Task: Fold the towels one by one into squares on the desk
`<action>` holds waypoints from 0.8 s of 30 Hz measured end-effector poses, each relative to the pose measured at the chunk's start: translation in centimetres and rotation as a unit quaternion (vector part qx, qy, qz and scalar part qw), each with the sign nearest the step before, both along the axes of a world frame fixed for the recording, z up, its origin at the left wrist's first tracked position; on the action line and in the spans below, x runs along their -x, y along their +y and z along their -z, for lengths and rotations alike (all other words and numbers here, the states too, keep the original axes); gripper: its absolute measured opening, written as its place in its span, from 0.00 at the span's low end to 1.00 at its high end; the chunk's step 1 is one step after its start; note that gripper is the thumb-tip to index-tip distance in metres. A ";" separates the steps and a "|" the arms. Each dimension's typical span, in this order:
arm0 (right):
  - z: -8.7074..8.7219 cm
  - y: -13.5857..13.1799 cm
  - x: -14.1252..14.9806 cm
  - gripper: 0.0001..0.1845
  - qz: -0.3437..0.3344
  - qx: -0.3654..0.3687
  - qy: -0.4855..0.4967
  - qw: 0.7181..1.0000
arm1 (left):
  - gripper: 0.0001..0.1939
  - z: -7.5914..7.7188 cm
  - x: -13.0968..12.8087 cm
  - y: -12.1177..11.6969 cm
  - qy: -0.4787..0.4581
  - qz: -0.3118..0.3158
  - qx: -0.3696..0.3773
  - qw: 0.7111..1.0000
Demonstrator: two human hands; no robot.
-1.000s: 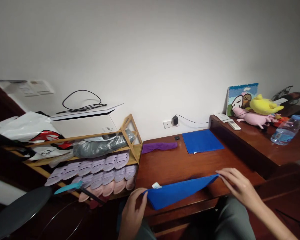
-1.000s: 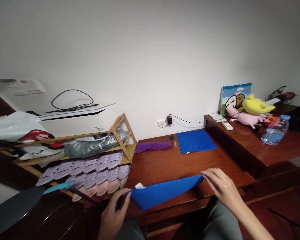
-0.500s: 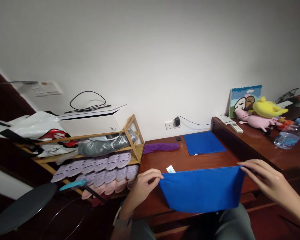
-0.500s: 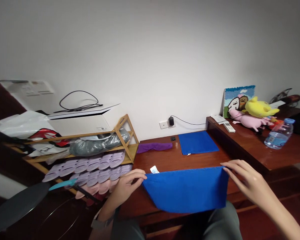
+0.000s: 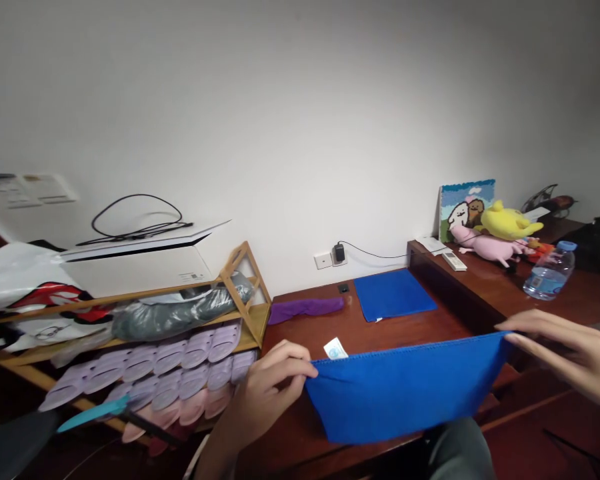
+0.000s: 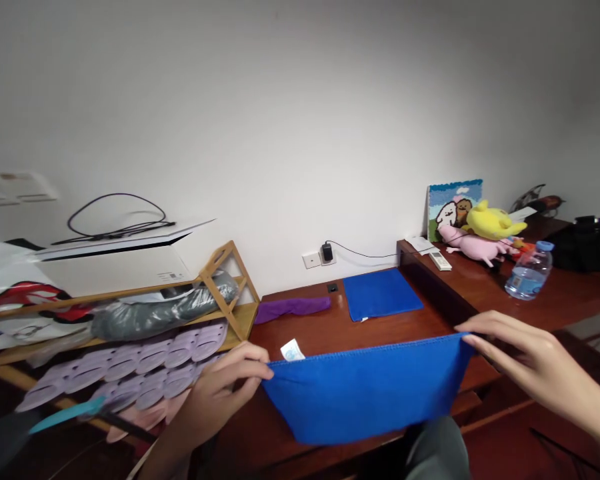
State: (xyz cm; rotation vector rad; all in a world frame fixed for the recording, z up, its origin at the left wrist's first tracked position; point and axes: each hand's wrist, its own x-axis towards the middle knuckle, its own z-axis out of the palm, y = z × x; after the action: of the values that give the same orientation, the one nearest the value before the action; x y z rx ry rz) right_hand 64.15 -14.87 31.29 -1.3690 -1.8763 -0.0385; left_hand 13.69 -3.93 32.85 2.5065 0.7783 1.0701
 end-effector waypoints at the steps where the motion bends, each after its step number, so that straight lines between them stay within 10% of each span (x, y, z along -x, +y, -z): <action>1: 0.1 1.2 -0.5 0.17 -0.006 0.019 0.010 1.000 | 0.14 0.2 -0.7 1.2 -0.002 0.005 0.016 1.000; 8: 3.1 14.9 -5.1 0.26 -0.020 0.167 0.079 0.983 | 0.13 3.0 -7.9 13.8 0.026 0.018 0.159 0.987; 17: 2.5 29.5 -9.7 0.21 0.150 -0.014 0.056 0.987 | 0.15 3.6 -16.5 26.1 -0.084 -0.062 0.093 0.990; 20: 5.8 30.7 -11.0 0.19 0.173 -0.030 0.062 0.983 | 0.20 7.6 -17.6 27.7 -0.074 -0.070 0.077 0.992; 24: 14.3 31.2 -11.3 0.17 0.174 0.016 0.060 0.983 | 0.16 16.0 -18.7 28.5 0.011 -0.109 0.042 0.993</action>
State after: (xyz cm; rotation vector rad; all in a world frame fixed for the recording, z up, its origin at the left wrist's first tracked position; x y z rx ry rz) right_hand 75.48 16.29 16.95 -1.6696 -1.5278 -0.0993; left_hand 32.37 24.57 16.86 2.4080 1.1010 1.0544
